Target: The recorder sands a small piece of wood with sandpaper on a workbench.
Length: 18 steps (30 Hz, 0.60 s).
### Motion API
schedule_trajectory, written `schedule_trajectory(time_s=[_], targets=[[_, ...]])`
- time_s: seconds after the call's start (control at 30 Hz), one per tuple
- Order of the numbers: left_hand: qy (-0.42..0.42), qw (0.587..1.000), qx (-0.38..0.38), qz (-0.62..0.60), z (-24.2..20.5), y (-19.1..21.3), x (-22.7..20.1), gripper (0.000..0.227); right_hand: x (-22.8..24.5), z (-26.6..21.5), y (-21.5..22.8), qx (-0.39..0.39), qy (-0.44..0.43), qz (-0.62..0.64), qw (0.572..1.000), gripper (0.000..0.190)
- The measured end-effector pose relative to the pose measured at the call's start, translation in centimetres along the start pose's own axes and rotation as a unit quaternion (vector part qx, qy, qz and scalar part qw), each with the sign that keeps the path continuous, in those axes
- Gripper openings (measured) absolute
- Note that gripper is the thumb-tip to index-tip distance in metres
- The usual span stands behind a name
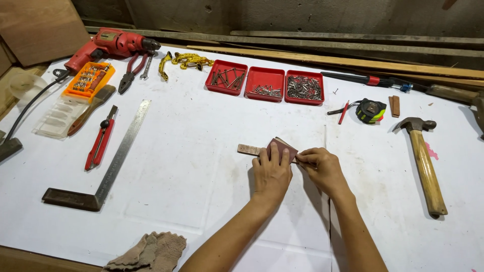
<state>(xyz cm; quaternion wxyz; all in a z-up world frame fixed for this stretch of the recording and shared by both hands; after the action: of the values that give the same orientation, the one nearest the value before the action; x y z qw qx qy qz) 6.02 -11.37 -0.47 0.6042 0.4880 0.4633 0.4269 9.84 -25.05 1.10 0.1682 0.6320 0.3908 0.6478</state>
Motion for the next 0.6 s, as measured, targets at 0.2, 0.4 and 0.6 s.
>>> schedule_trajectory(time_s=[0.2, 0.4, 0.6], targets=[[0.063, 0.998, -0.005, 0.027, 0.1, -0.6, 5.9, 0.048, 0.5, 0.1, 0.2, 0.016, -0.025, -0.008, 1.000, 0.019], [0.103, 0.993, -0.063, 0.020, -0.5, 0.9, 7.3, 0.045, 0.4, 0.2, 0.2, 0.025, -0.017, -0.020, 0.999, 0.020], [-0.013, 0.997, -0.072, -0.031, -0.9, 0.6, 0.2, 0.043, 0.5, 0.4, 0.4, 0.017, -0.011, 0.002, 1.000, 0.020]])
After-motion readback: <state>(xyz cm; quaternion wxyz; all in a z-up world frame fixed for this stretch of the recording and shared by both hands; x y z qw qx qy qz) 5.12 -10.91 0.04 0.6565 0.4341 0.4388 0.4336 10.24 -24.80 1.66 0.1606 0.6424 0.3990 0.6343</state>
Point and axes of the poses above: each hand's wrist, its own z-axis towards the middle knuckle, its own y-axis out of the back of the hand, x = y × z, the point moved 6 cm from there along z, towards the middle knuckle, and after that the axes turned 11 degrees about x, right-handed, at the moved point
